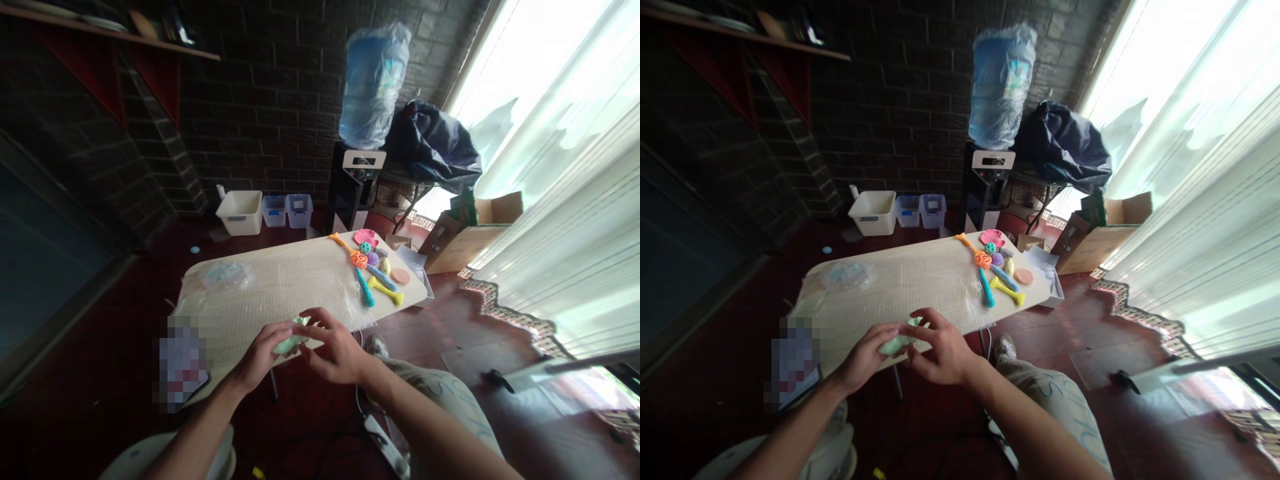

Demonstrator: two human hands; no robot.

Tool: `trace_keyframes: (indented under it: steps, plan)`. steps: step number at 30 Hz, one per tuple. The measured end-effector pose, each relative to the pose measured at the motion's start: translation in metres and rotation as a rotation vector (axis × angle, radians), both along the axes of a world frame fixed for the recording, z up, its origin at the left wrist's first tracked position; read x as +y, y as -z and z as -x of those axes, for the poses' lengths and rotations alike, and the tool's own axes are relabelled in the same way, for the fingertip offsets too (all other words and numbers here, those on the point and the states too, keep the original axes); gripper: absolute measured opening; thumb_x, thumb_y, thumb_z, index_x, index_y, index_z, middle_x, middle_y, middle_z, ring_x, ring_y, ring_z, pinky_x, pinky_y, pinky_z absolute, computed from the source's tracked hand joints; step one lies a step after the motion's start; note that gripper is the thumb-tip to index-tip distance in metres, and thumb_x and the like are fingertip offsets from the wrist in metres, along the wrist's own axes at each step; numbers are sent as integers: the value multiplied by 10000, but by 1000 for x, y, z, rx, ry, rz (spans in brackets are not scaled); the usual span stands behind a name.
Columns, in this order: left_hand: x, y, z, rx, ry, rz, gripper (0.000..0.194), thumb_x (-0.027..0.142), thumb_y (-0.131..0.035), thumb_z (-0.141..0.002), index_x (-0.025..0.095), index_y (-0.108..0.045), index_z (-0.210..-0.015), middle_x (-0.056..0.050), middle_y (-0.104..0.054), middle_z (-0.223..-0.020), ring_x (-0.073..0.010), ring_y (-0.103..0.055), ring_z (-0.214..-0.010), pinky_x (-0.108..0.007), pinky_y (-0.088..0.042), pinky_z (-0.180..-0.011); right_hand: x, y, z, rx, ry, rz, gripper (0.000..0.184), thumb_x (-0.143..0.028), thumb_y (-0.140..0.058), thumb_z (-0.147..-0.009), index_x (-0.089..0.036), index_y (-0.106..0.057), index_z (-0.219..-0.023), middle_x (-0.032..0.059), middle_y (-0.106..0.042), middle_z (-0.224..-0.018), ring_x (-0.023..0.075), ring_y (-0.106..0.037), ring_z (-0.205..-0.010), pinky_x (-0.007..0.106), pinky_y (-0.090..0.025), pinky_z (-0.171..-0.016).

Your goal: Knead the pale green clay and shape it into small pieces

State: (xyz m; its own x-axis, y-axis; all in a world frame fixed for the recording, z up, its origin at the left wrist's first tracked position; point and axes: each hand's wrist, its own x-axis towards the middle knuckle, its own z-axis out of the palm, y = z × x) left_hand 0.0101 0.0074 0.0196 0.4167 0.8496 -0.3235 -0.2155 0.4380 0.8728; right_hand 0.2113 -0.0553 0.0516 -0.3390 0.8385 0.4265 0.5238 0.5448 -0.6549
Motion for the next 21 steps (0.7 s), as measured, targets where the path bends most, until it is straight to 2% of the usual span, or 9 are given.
trace_keyframes:
  steps: [3, 6, 10, 14, 16, 18, 21]
  plan:
    - [-10, 4, 9, -16, 50, -15, 398, 429, -815, -786, 150, -777, -1067, -107, -759, -1122, -303, -691, -1106, -386, -551, -907, -8, -4, 8, 31, -37, 20, 452, -229, -630, -924, -220, -638, -1376, 146, -544, -1353, 282, -623, -1194, 449, -559, -1017]
    - [-18, 3, 23, -6, 153, -128, 382, 430, -744, -881, 152, -774, -1141, -118, -754, -1186, -301, -663, -1188, -415, -487, -1054, -14, -5, 21, 52, -88, 44, 489, -210, -635, -903, -204, -603, -1391, 145, -557, -1334, 282, -616, -1205, 450, -550, -1039]
    - [-30, -10, 42, 81, 312, -285, 422, 345, -718, -909, 173, -719, -1293, -130, -706, -1330, -326, -605, -1288, -456, -415, -1142, -21, -4, 33, 44, -109, 42, 442, -189, -670, -883, -186, -638, -1323, 157, -574, -1326, 282, -631, -1160, 446, -563, -1000]
    - [-43, -23, 52, 206, 322, -373, 512, 293, -760, -852, 199, -679, -1349, -115, -678, -1367, -327, -561, -1328, -443, -386, -1156, -24, -2, 33, 155, -92, 52, 255, -235, -673, -954, -207, -750, -1195, 138, -598, -1307, 245, -651, -1107, 428, -557, -986]
    - [-47, -24, 51, 234, 319, -386, 471, 303, -750, -859, 192, -690, -1313, -107, -705, -1272, -305, -595, -1243, -412, -422, -1099, -26, -2, 33, 261, -78, 93, 167, -268, -700, -961, -233, -809, -1082, 114, -625, -1272, 232, -650, -1107, 410, -548, -988]
    - [-50, -24, 46, 233, 332, -404, 366, 343, -713, -906, 177, -707, -1233, -75, -718, -1039, -246, -635, -1013, -354, -480, -941, -29, -2, 35, 384, -44, 162, 120, -299, -741, -943, -252, -839, -994, 101, -645, -1249, 235, -642, -1126, 407, -537, -996]
    - [-52, -25, 33, 148, 369, -413, 281, 410, -636, -979, 154, -695, -1076, 9, -551, -735, -147, -507, -690, -275, -431, -674, -34, -2, 40, 648, 20, 321, 106, -352, -811, -888, -256, -850, -911, 94, -656, -1234, 249, -629, -1170, 412, -521, -1024]
